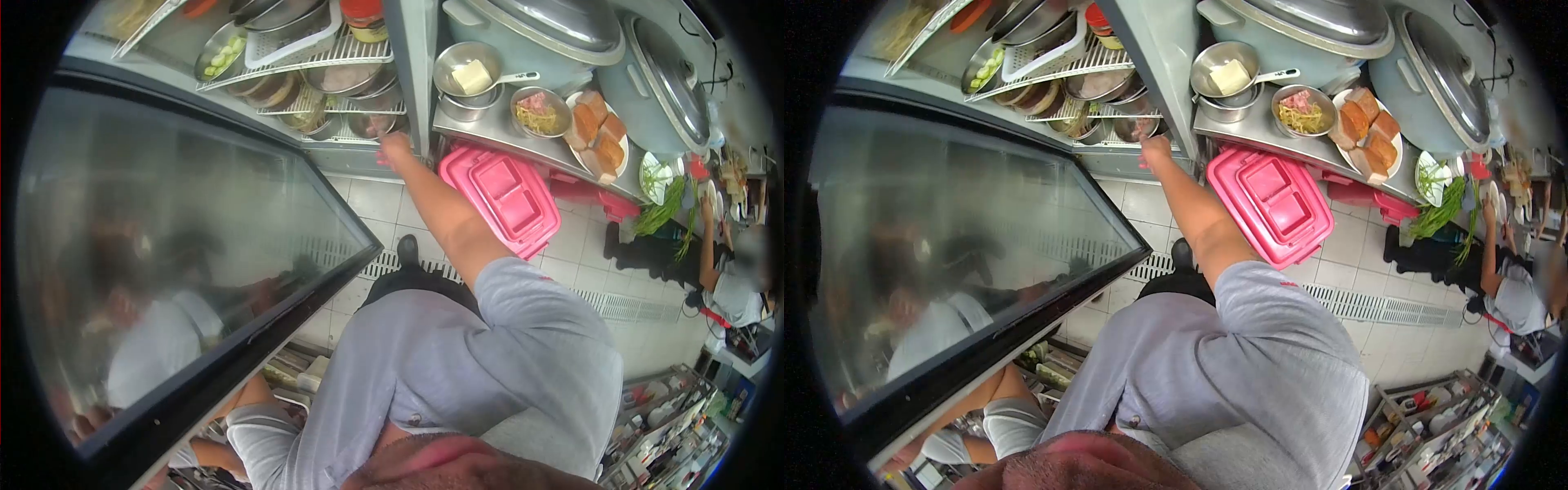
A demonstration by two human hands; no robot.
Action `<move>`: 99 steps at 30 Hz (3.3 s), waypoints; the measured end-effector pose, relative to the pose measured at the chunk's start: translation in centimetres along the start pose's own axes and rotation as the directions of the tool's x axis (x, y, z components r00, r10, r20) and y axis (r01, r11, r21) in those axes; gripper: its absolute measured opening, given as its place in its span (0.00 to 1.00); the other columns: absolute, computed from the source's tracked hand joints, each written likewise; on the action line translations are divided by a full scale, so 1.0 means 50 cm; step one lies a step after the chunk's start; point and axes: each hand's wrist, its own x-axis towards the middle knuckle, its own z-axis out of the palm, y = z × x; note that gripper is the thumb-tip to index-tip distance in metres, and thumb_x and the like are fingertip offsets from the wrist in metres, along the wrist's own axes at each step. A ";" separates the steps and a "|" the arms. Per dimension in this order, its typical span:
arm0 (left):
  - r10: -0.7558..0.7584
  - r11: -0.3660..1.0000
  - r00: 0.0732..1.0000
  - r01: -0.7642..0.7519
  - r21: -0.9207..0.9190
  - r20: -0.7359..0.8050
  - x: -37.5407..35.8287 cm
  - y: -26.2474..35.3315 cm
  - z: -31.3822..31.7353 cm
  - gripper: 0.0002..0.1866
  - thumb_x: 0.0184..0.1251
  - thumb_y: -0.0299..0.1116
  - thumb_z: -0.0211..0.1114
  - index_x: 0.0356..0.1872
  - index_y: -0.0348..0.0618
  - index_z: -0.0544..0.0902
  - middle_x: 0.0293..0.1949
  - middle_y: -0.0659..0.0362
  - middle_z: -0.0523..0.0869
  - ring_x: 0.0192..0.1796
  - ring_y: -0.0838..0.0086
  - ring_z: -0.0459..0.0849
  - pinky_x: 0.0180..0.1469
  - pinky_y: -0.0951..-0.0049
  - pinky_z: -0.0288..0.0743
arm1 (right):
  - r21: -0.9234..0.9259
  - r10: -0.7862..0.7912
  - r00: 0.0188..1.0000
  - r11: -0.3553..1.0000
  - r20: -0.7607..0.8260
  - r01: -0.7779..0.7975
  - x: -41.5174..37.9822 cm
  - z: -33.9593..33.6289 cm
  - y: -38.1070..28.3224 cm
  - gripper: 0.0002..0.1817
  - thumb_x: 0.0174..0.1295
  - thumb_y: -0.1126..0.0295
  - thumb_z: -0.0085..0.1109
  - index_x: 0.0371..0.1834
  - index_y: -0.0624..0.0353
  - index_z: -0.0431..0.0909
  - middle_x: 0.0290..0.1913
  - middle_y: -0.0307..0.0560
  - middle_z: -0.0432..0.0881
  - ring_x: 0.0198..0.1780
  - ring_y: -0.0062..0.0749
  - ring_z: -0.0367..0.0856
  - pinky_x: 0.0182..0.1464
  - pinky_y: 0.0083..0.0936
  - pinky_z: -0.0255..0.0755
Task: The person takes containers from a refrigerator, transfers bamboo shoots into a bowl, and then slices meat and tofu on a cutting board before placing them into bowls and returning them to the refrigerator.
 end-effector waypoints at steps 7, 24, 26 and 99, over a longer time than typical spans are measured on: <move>0.015 0.992 0.997 -0.006 -0.128 0.073 -0.013 -0.111 0.089 0.26 0.79 0.46 0.61 0.53 0.24 0.78 0.43 0.39 0.82 0.40 0.61 0.81 0.43 0.63 0.78 | 0.013 -0.342 0.914 0.936 -0.218 0.353 -0.191 -0.276 0.042 0.24 0.66 0.51 0.74 0.37 0.65 0.84 0.29 0.46 0.86 0.25 0.27 0.84 0.22 0.25 0.75; -0.369 -0.207 -0.369 0.927 0.311 0.853 -0.606 -0.126 0.740 0.30 0.84 0.61 0.50 0.47 0.42 0.82 0.29 0.64 0.83 0.25 0.80 0.76 0.25 0.78 0.65 | -0.111 -0.376 0.648 0.905 -0.662 0.412 -0.259 -0.647 -0.220 0.17 0.65 0.70 0.61 0.48 0.78 0.81 0.35 0.60 0.88 0.24 0.39 0.88 0.26 0.35 0.79; -0.420 -0.309 -0.418 0.900 0.306 0.806 -0.653 -0.175 0.823 0.35 0.80 0.69 0.49 0.45 0.43 0.82 0.27 0.66 0.81 0.24 0.79 0.75 0.24 0.78 0.64 | -0.069 -0.397 0.652 0.881 -0.646 0.468 -0.291 -0.655 -0.208 0.16 0.65 0.70 0.60 0.45 0.77 0.81 0.34 0.59 0.88 0.25 0.39 0.89 0.26 0.35 0.79; 0.541 0.763 -0.830 0.553 0.335 0.137 -1.716 2.993 2.043 0.18 0.73 0.42 0.61 0.25 0.40 0.79 0.14 0.60 0.76 0.12 0.75 0.73 0.14 0.73 0.64 | 0.200 0.578 -0.277 0.626 -0.768 0.754 -2.182 -3.179 1.154 0.07 0.63 0.74 0.58 0.36 0.68 0.81 0.26 0.46 0.84 0.22 0.25 0.82 0.21 0.24 0.70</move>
